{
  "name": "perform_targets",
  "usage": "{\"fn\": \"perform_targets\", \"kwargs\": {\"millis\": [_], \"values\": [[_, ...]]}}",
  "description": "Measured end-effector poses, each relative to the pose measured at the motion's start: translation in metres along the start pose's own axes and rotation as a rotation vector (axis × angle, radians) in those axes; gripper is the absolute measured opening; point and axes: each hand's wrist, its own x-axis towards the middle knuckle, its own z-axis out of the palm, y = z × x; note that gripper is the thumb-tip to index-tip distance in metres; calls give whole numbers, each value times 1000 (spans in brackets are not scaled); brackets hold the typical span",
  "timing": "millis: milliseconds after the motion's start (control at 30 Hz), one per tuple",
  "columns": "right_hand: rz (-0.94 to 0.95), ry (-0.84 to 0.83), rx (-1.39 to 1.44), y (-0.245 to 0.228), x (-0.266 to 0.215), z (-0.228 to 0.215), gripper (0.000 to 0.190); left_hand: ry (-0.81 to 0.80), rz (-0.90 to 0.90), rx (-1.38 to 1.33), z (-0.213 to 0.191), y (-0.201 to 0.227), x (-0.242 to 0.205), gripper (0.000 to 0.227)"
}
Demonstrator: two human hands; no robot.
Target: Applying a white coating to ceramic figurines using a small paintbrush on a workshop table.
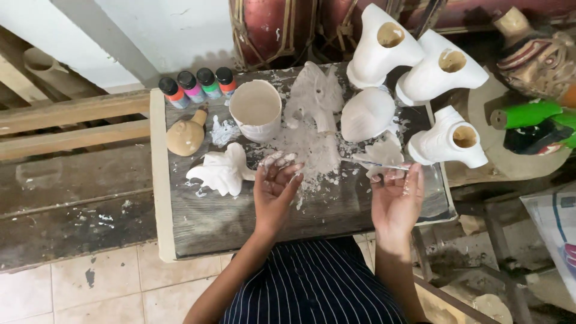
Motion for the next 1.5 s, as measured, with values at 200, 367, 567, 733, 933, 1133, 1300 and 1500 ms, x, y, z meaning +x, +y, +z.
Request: {"fn": "perform_targets", "kwargs": {"millis": [200, 367, 567, 733, 933, 1133, 1300, 1500], "values": [[196, -49, 43, 29, 22, -27, 21, 85, 32, -8, 10, 16, 1, 49], [238, -65, 11, 29, 15, -20, 24, 106, 60, 107, 3, 33, -3, 45], [288, -67, -18, 37, 23, -23, 26, 114, 35, 321, -1, 54, -2, 30], [317, -91, -41, 48, 34, -30, 26, 94, 116, 490, -29, 55, -1, 20], [344, -119, -35, 67, 47, -40, 23, 146, 224, 563, -35, 88, 15, 20], [241, -155, -57, 58, 37, -23, 21, 95, 294, 812, -22, 76, 10, 14], [-374, -281, -400, 54, 47, -24, 18, -134, 343, 1014, -38, 21, -2, 17], [-751, -512, -714, 52, 62, -24, 20, -285, 646, 918, -41, -6, 2, 9]]}}
